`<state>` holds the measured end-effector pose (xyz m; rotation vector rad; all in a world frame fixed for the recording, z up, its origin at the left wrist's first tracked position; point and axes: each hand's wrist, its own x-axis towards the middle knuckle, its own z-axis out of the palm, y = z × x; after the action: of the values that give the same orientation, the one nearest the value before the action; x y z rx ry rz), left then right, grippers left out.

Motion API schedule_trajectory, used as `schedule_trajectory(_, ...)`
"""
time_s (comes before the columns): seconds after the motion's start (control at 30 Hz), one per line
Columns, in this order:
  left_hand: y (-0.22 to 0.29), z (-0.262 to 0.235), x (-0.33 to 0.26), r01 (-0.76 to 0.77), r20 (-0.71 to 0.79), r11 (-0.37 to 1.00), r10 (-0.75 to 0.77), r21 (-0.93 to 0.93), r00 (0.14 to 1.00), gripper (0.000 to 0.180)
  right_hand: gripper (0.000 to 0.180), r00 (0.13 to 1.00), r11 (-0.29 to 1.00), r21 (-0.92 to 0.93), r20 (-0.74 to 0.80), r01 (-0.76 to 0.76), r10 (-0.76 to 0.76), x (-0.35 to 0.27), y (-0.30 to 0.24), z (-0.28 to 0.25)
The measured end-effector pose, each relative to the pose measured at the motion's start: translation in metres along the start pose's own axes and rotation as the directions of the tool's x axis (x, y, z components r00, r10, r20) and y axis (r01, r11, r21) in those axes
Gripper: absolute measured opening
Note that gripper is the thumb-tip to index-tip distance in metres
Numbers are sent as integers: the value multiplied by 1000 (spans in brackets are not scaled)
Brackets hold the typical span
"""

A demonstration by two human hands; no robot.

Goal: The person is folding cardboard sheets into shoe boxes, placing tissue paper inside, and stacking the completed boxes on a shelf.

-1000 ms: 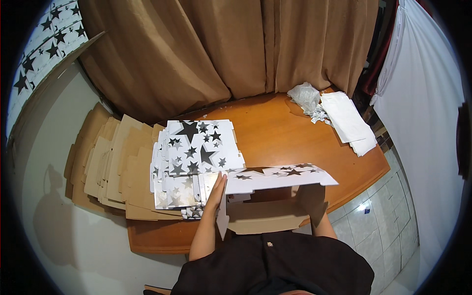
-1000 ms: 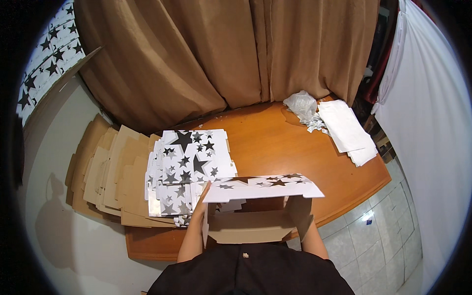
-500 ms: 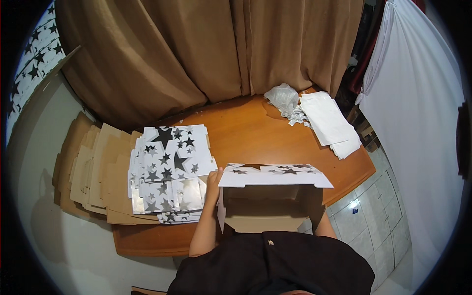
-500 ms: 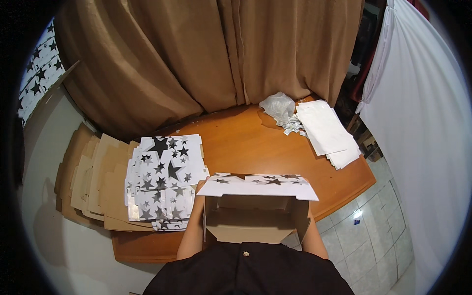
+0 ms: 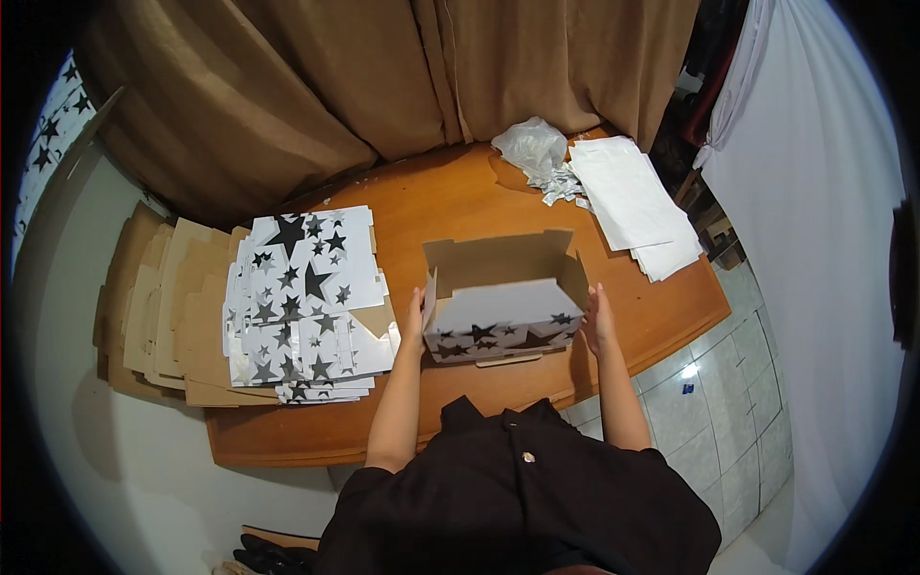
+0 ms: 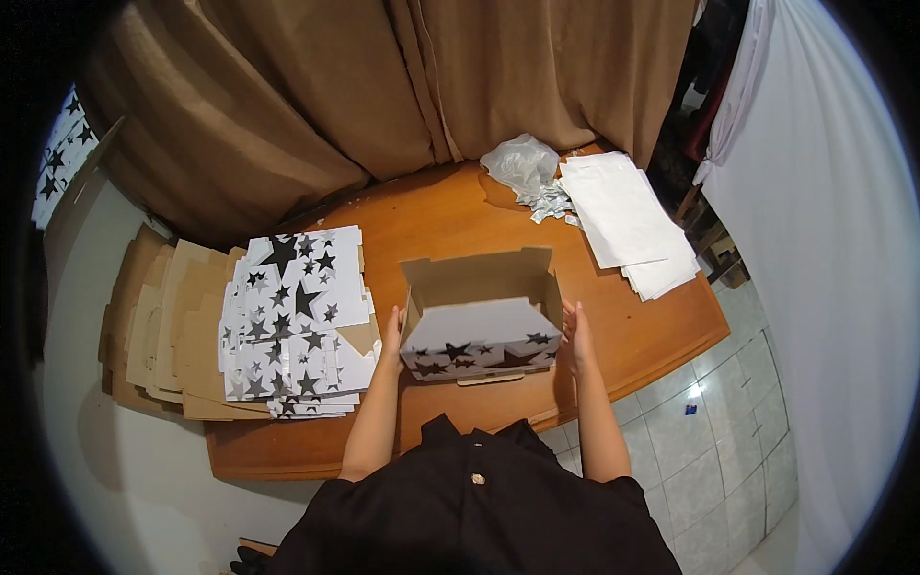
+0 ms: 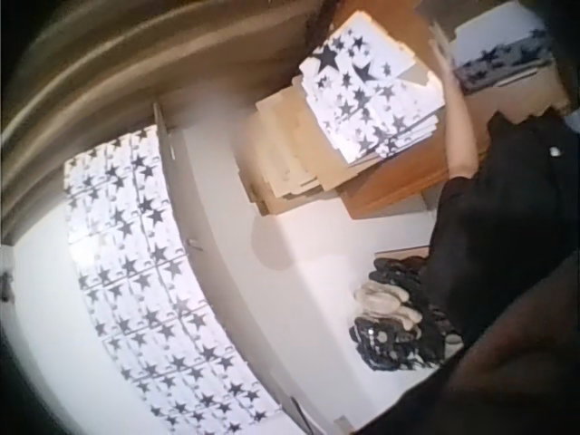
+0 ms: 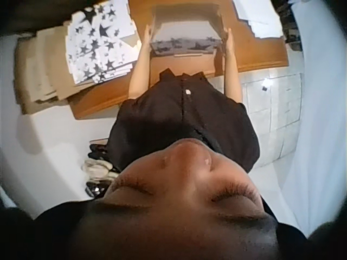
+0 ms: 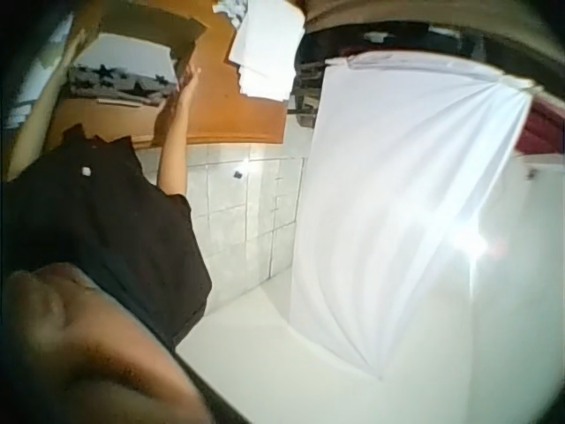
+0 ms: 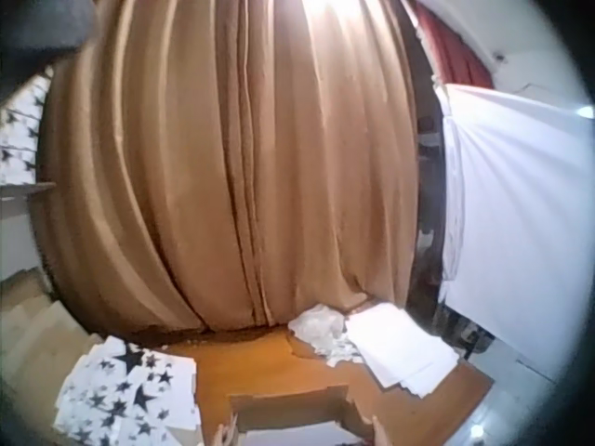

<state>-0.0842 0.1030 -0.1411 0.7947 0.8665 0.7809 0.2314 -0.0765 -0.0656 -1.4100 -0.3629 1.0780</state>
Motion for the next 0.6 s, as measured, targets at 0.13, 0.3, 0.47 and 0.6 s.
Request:
schedule_trajectory(0.13, 19, 15, -32, 3, -81, 990, -15, -143, 997, 74, 70, 985, 996, 78, 164, 39, -52, -17, 2, 12)
schedule_trajectory(0.3, 27, 26, -58, 281, -277, 960, -275, -19, 921, 65, 67, 993, 979, 199, 109, 31, -54, -24, 17, 18)
schedule_trajectory(0.47, 16, 22, -63, 216, -189, 963, -245, -161, 951, 63, 64, 991, 978, 158, 22, -133, 131, -23, 31, 25)
schedule_trajectory(0.6, 10, 27, -59, 172, -343, 956, -247, -237, 906, 60, 60, 973, 935, 270, 70, -229, 218, -22, 28, 22)
